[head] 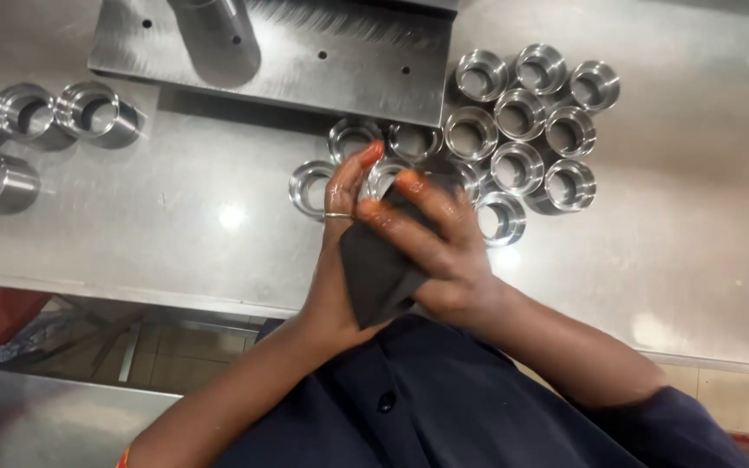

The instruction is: The recorder wipes machined metal rings with a cloth and checks their dimensions using a dial indicator gauge on a fabrication floor.

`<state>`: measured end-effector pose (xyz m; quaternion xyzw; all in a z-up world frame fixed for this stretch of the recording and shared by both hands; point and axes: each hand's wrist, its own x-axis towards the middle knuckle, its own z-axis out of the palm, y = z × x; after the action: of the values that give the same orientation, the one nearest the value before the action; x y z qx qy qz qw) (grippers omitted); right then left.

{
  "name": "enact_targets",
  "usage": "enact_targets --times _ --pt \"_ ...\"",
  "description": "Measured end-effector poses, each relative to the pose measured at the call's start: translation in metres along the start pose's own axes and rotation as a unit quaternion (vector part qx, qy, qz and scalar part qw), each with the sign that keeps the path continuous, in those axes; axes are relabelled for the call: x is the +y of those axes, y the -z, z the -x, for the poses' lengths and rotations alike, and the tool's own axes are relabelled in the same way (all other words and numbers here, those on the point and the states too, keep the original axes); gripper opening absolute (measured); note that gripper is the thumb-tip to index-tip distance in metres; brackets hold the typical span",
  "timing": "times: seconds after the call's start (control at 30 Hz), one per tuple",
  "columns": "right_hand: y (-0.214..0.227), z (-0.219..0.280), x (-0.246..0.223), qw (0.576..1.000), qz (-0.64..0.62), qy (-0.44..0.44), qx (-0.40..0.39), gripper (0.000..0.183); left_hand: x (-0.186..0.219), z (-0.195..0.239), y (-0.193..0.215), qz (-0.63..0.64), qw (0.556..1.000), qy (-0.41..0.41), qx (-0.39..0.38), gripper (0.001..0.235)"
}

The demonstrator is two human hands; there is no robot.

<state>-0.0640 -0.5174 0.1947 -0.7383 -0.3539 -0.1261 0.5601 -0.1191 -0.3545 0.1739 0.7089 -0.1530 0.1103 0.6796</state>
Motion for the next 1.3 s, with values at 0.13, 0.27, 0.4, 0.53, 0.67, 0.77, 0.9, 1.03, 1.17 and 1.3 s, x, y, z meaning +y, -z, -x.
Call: enact_targets --times 0.13,0.27,0.4,0.53,0.67,0.77,0.9,1.03,1.17,1.3 --pt "-0.010 0.009 -0.004 0.976 0.181 0.118 0.012 0.039 0.013 0.014 -0.005 -0.156 0.987 -0.051 0.004 0.055" --pt "-0.017 0.041 0.035 0.934 -0.089 -0.343 -0.050 0.029 0.010 0.027 -0.005 -0.169 0.984 -0.061 -0.005 0.056" --pt "0.006 0.009 -0.010 0.986 0.019 -0.141 -0.081 0.031 0.027 0.018 -0.003 -0.140 0.988 -0.031 -0.054 0.074" --pt "-0.002 0.014 -0.003 0.908 0.243 0.340 -0.029 0.020 0.030 0.018 -0.004 -0.003 0.999 0.011 -0.044 0.098" --pt "-0.013 0.079 0.072 0.987 -0.031 -0.155 -0.023 0.025 0.015 0.020 -0.001 -0.074 0.996 -0.048 -0.001 0.071" --pt "-0.005 0.065 0.053 0.967 -0.046 -0.251 -0.006 0.029 0.002 0.020 0.001 0.208 0.976 0.056 0.034 0.077" --pt "0.001 0.007 -0.010 0.957 0.272 0.102 -0.010 0.045 -0.009 0.020 -0.003 0.539 0.832 0.131 0.034 0.082" --pt "-0.003 0.049 0.024 0.956 0.210 0.192 -0.072 0.043 -0.012 0.017 0.007 0.540 0.829 0.140 0.044 0.080" --pt "0.001 0.063 0.040 0.963 0.178 0.203 -0.026 0.040 -0.006 0.012 0.014 0.543 0.825 0.124 0.097 0.075" --pt "0.008 0.056 0.049 0.974 -0.035 -0.220 -0.053 0.039 -0.018 0.013 0.002 0.531 0.832 0.147 0.065 0.073"
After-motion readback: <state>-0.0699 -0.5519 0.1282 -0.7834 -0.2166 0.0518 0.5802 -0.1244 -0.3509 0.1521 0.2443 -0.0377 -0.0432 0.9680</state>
